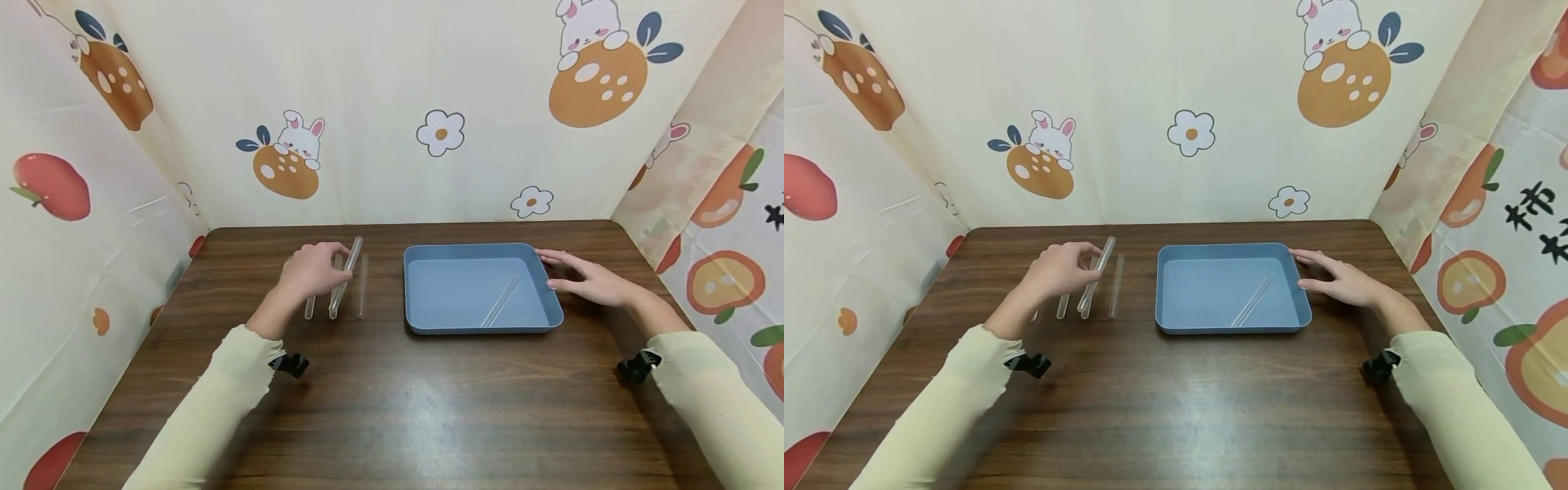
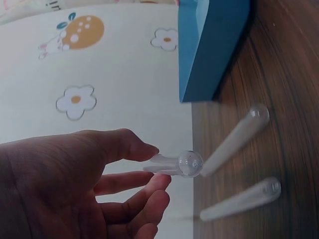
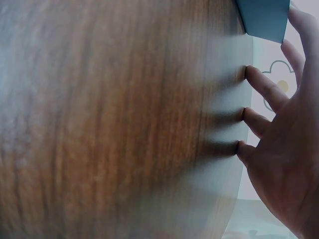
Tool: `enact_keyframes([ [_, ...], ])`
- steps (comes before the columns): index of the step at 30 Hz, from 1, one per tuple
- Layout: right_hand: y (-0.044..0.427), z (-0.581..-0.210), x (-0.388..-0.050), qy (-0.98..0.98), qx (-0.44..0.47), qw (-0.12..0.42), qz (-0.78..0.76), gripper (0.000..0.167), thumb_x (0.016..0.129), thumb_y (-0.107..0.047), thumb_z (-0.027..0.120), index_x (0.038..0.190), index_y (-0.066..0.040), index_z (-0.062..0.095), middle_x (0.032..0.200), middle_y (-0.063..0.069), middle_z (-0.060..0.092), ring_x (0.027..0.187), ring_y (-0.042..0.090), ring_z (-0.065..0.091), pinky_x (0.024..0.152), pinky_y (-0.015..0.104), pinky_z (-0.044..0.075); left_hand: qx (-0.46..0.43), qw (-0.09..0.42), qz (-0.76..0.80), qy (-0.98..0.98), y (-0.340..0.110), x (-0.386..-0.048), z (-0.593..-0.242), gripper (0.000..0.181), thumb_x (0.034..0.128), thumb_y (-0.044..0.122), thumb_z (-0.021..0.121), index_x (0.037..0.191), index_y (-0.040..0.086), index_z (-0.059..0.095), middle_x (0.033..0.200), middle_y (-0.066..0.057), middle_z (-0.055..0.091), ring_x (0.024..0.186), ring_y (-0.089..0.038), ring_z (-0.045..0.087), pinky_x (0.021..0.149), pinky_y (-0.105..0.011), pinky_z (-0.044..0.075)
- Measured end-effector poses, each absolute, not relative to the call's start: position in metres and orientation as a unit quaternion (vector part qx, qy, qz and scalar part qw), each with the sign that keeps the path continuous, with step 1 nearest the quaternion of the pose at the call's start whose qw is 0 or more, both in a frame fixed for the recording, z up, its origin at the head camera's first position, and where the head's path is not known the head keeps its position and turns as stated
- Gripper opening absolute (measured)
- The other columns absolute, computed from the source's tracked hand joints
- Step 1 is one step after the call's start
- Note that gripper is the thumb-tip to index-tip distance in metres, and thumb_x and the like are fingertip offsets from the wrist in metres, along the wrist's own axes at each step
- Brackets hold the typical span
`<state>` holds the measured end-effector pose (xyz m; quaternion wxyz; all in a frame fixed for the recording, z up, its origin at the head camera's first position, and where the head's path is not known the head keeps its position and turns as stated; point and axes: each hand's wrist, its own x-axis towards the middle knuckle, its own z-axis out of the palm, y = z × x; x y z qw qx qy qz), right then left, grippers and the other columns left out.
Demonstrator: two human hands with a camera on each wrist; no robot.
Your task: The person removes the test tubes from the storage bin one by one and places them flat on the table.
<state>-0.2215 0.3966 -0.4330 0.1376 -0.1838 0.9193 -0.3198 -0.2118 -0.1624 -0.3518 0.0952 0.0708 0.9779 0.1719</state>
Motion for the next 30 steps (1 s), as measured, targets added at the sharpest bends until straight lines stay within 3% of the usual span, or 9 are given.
enact_keyframes([
  [11, 0.397, -0.434, -0.221, 0.919, -0.186, 0.136, -0.32, 0.078, 0.111, -0.029, 0.071, 0.179, -0.025, 0.032, 0.178, 0.024, 0.044, 0.166, 0.055, 0.034, 0.121, 0.085, 0.03, 0.05, 0.094, 0.197, 0.975, -0.205, -0.209, -0.35, 0.051, 0.1056, 0.032, 0.07, 0.154, 0.016, 0.067, 0.107, -0.011, 0.076, 0.079, -0.022, 0.062, 0.059, -0.033, 0.043],
  [18, 0.396, -0.434, -0.221, 0.919, -0.185, 0.135, -0.322, 0.078, 0.111, -0.03, 0.071, 0.179, -0.026, 0.033, 0.179, 0.024, 0.044, 0.167, 0.056, 0.032, 0.121, 0.086, 0.029, 0.033, 0.086, 0.203, 0.975, -0.237, -0.207, -0.349, 0.052, 0.1063, 0.033, 0.07, 0.154, 0.011, 0.066, 0.102, -0.014, 0.071, 0.071, -0.02, 0.055, 0.059, -0.033, 0.04],
  [23, 0.396, -0.434, -0.221, 0.92, -0.183, 0.136, -0.319, 0.078, 0.111, -0.03, 0.071, 0.178, -0.026, 0.033, 0.178, 0.024, 0.045, 0.167, 0.056, 0.032, 0.121, 0.086, 0.029, 0.017, 0.086, 0.192, 0.977, -0.26, -0.207, -0.353, 0.054, 0.1069, 0.036, 0.07, 0.154, 0.01, 0.066, 0.111, -0.019, 0.078, 0.084, -0.028, 0.067, 0.063, -0.036, 0.045],
  [30, 0.396, -0.433, -0.22, 0.921, -0.183, 0.136, -0.316, 0.077, 0.111, -0.031, 0.071, 0.179, -0.026, 0.033, 0.179, 0.025, 0.044, 0.167, 0.056, 0.032, 0.12, 0.087, 0.029, -0.01, 0.091, 0.179, 0.98, -0.289, -0.21, -0.354, 0.057, 0.1081, 0.039, 0.068, 0.157, 0.009, 0.062, 0.117, -0.023, 0.077, 0.101, -0.042, 0.071, 0.069, -0.047, 0.052],
])
